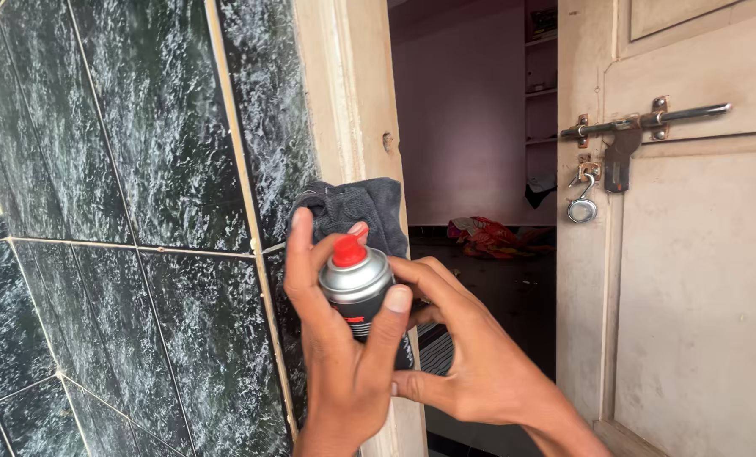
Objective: The person sprays a lubricant onto a cloth and wipes the vertical door frame repeatedly. They alternate between spraying and wiping along the frame's length, focusing on the same area throughout the clip.
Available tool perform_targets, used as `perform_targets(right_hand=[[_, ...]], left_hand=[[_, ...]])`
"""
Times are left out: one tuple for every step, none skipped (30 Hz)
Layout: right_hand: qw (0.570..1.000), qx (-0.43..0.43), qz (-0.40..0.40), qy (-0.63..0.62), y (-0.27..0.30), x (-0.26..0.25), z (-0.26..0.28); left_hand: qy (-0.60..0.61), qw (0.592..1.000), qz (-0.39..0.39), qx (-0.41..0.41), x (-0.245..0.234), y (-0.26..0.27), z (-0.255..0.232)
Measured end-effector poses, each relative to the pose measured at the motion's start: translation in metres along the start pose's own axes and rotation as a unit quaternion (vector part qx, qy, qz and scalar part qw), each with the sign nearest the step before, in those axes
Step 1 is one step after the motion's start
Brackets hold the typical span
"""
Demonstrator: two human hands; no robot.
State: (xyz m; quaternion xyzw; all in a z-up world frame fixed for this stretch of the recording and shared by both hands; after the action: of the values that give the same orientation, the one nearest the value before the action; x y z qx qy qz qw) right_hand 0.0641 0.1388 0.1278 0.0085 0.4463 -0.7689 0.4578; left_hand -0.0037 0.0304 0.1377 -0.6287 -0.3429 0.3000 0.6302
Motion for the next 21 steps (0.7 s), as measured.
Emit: perform_targets(right_hand=[[1.000,0.005,-0.007,-0.003,-0.001,0.000,0.001],[1.000,0.010,-0.013,-0.006,-0.002,0.000,0.002],[1.000,0.016,-0.019,-0.009,-0.003,0.000,0.003],[0.999,0.026,-0.030,0.001,-0.003,-0.001,0.004],[0.998,0.038,-0.040,0.012,-0.002,-0.001,0.005],[0.997,0.050,-0.050,0.022,-0.002,0.000,0.007],[0.996,0.060,-0.061,0.032,0.000,0.000,0.009],[0.994,0.070,-0.072,0.042,0.001,0.001,0.010],[0.992,0.080,-0.081,0.052,0.002,0.002,0.011],[0.991,0.082,-0.093,0.046,0.004,0.001,0.012],[0.990,0.085,-0.105,0.040,0.005,0.001,0.011],[0.989,0.088,-0.117,0.034,0.007,0.001,0.009],[0.989,0.083,-0.119,0.006,0.007,-0.001,0.007],[0.989,0.078,-0.121,-0.021,0.006,-0.004,0.003],[0.989,0.072,-0.123,-0.048,0.005,-0.007,-0.001],[0.985,0.058,-0.117,-0.116,0.003,-0.011,-0.005],[0.976,0.044,-0.111,-0.183,0.001,-0.015,-0.009],[0.962,0.030,-0.105,-0.250,-0.001,-0.021,-0.013],[0.951,0.020,-0.107,-0.290,-0.002,-0.028,-0.016],[0.938,0.010,-0.110,-0.330,-0.002,-0.036,-0.018],[0.923,0.001,-0.111,-0.369,-0.002,-0.042,-0.020]], left_hand=[[0.003,1.000,0.006,-0.008,0.000,-0.001,0.001],[0.006,1.000,0.012,-0.017,0.000,-0.002,0.002],[0.008,0.999,0.017,-0.026,0.000,-0.003,0.003],[-0.002,0.999,0.029,-0.020,0.002,-0.003,0.002],[-0.011,0.999,0.039,-0.016,0.004,-0.003,0.001],[-0.021,0.999,0.049,-0.012,0.005,-0.003,0.000],[-0.026,0.998,0.059,-0.011,0.006,-0.004,0.000],[-0.031,0.997,0.069,-0.009,0.005,-0.005,0.001],[-0.037,0.996,0.078,-0.009,0.005,-0.007,0.001],[-0.038,0.996,0.084,-0.007,0.004,-0.007,0.000],[-0.038,0.995,0.090,-0.005,0.003,-0.007,-0.002],[-0.038,0.995,0.096,-0.002,0.003,-0.007,-0.003],[-0.057,0.993,0.100,0.024,0.003,-0.007,-0.006],[-0.076,0.990,0.104,0.051,0.004,-0.007,-0.010],[-0.095,0.987,0.108,0.078,0.005,-0.006,-0.013],[-0.112,0.986,0.094,0.086,0.004,-0.005,-0.013],[-0.129,0.984,0.081,0.094,0.005,-0.004,-0.012],[-0.146,0.982,0.068,0.102,0.005,-0.003,-0.011],[-0.175,0.977,0.061,0.109,0.006,-0.003,-0.010],[-0.205,0.971,0.054,0.115,0.008,-0.003,-0.008],[-0.235,0.963,0.046,0.122,0.008,-0.002,-0.007]])
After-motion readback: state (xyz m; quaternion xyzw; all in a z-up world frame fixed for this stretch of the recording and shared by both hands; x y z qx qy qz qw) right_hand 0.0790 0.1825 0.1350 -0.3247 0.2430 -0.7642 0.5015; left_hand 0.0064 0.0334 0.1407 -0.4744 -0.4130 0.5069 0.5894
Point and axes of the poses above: each hand's wrist, its own y-axis away from the middle knuckle, its own x-axis out of the palm, z = x × y, the point moved 8 cm from there along -y, towards the middle knuckle, and after that the axes turned 9 degrees about x, right-handed, at the moved point
